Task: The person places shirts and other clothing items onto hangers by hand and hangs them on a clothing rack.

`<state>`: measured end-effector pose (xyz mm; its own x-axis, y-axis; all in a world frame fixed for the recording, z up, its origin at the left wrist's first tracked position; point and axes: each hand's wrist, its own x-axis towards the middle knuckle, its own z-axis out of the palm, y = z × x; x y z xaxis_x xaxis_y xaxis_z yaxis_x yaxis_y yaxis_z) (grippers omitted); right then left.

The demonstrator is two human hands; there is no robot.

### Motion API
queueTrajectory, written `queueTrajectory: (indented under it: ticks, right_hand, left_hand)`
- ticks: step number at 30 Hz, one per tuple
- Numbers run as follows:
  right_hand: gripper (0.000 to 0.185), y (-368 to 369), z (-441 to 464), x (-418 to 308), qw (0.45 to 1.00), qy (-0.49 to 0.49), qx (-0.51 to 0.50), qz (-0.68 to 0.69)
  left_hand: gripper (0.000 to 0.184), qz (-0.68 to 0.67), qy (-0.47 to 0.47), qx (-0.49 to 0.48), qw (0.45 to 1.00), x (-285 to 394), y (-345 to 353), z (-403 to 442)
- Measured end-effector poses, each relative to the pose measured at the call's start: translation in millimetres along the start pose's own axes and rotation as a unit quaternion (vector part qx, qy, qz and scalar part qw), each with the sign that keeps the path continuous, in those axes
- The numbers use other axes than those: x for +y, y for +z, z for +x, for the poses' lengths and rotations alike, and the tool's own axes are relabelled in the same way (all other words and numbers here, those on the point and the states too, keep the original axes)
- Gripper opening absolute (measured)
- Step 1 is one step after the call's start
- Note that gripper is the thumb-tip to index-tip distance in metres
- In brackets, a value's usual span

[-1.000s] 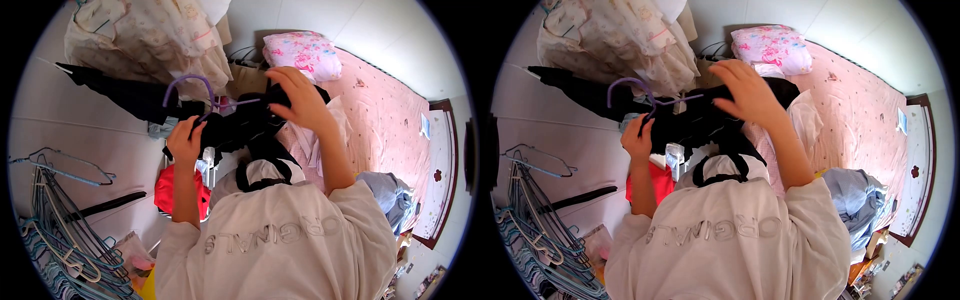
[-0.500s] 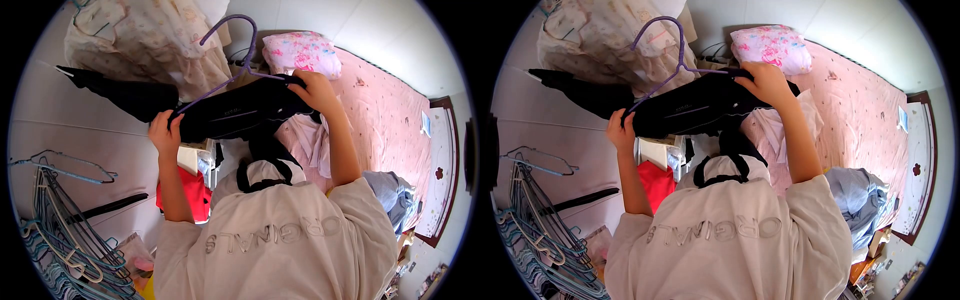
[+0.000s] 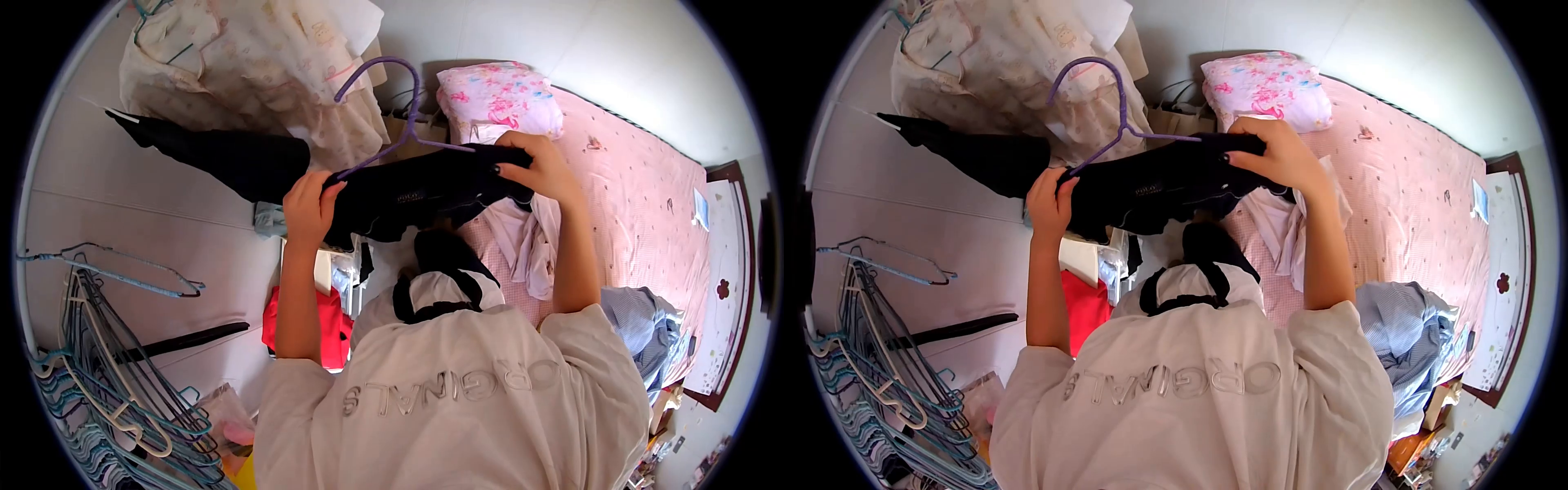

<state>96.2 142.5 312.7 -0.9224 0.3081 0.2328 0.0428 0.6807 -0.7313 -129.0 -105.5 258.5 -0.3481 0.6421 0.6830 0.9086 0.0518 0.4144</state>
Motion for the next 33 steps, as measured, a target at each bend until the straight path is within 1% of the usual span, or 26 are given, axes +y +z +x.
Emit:
queueTrajectory:
  ticks: [2, 3, 6, 7, 9, 10, 11, 12, 13, 15, 17, 18, 19, 20, 21, 24, 26, 27, 28, 30, 31, 33]
  right_hand:
    - [0.01, -8, -7, 1, 0.999, -0.034, 0.003, 0.008]
    - [0.007, -13, -10, 4, 0.999, -0.032, -0.01, -0.023]
    - [0.01, -25, -20, -2, 0.995, 0.024, -0.093, -0.04]
    - [0.007, -27, -21, -4, 0.993, 0.039, -0.113, -0.024]
    - [0.007, -28, -23, -8, 0.99, 0.048, -0.135, 0.016]
    - [0.008, -27, -23, -10, 0.987, 0.053, -0.147, 0.038]
    - [0.008, -23, -23, -7, 0.991, 0.044, -0.12, 0.046]
    - [0.008, -21, -24, -9, 0.991, 0.062, -0.107, 0.054]
    - [0.008, -20, -25, -11, 0.991, 0.08, -0.092, 0.062]
    - [0.008, -19, -28, -12, 0.99, 0.103, -0.07, 0.071]
    - [0.011, -18, -30, -10, 0.991, 0.094, -0.048, 0.079]
    - [0.012, -18, -29, -13, 0.992, 0.089, -0.037, 0.082]
    - [0.013, -19, -28, -18, 0.989, 0.111, -0.021, 0.097]
    - [0.014, -21, -23, -23, 0.989, 0.108, -0.023, 0.098]
    - [0.014, -24, -18, -28, 0.989, 0.104, -0.025, 0.098]
    - [0.016, -31, 7, -54, 0.99, 0.086, -0.019, 0.109]
    - [0.018, -29, 32, -67, 0.992, 0.057, -0.012, 0.116]
    - [0.02, -28, 48, -71, 0.992, 0.038, -0.01, 0.117]
    - [0.021, -27, 64, -77, 0.993, 0.018, -0.007, 0.118]
    - [0.021, -23, 96, -92, 0.997, -0.006, -0.007, 0.073]
    - [0.02, -21, 111, -101, 0.999, -0.02, -0.006, 0.05]
    - [0.02, -15, 140, -122, 0.997, -0.015, -0.017, 0.071]
  left_hand:
    - [0.012, -0.022, -0.003, 0.007, 1.0, -4, 2, 3]
    - [0.011, -0.032, -0.006, 0.009, 0.999, -5, 3, 3]
    - [0.012, -0.075, -0.04, -0.016, 0.996, -9, 10, 11]
    - [0.012, -0.066, -0.042, -0.01, 0.997, -10, 12, 12]
    - [0.013, -0.047, -0.045, 0.005, 0.998, -12, 19, 12]
    - [0.012, -0.019, -0.028, 0.008, 0.999, -14, 22, 12]
    - [0.012, 0.01, -0.013, 0.011, 1.0, -16, 25, 12]
    - [0.011, 0.039, 0.003, 0.014, 0.999, -14, 27, 13]
    - [0.016, 0.047, -0.014, 0.021, 0.999, -10, 27, 13]
    - [0.016, 0.044, 0.018, 0.059, 0.997, -2, 21, 15]
    - [0.016, 0.025, 0.068, 0.093, 0.993, 1, 10, 10]
    - [0.016, 0.027, 0.078, 0.114, 0.99, 3, 4, 7]
    - [0.016, 0.029, 0.089, 0.134, 0.987, 6, -1, 3]
    - [0.016, 0.03, 0.099, 0.154, 0.983, 9, -6, -1]
    - [0.021, 0.043, 0.098, 0.156, 0.982, 7, -11, -6]
    - [0.033, 0.156, 0.059, 0.248, 0.954, 5, -21, 1]
    - [0.044, 0.236, 0.002, 0.274, 0.932, 3, -36, 17]
    - [0.05, 0.25, -0.013, 0.295, 0.922, 3, -45, 26]
    - [0.051, 0.214, -0.022, 0.322, 0.922, 4, -55, 38]
    - [0.053, 0.14, -0.039, 0.377, 0.915, 5, -71, 60]
    - [0.055, 0.144, -0.057, 0.371, 0.916, 1, -76, 65]
    - [0.058, 0.154, -0.092, 0.362, 0.915, -9, -86, 75]
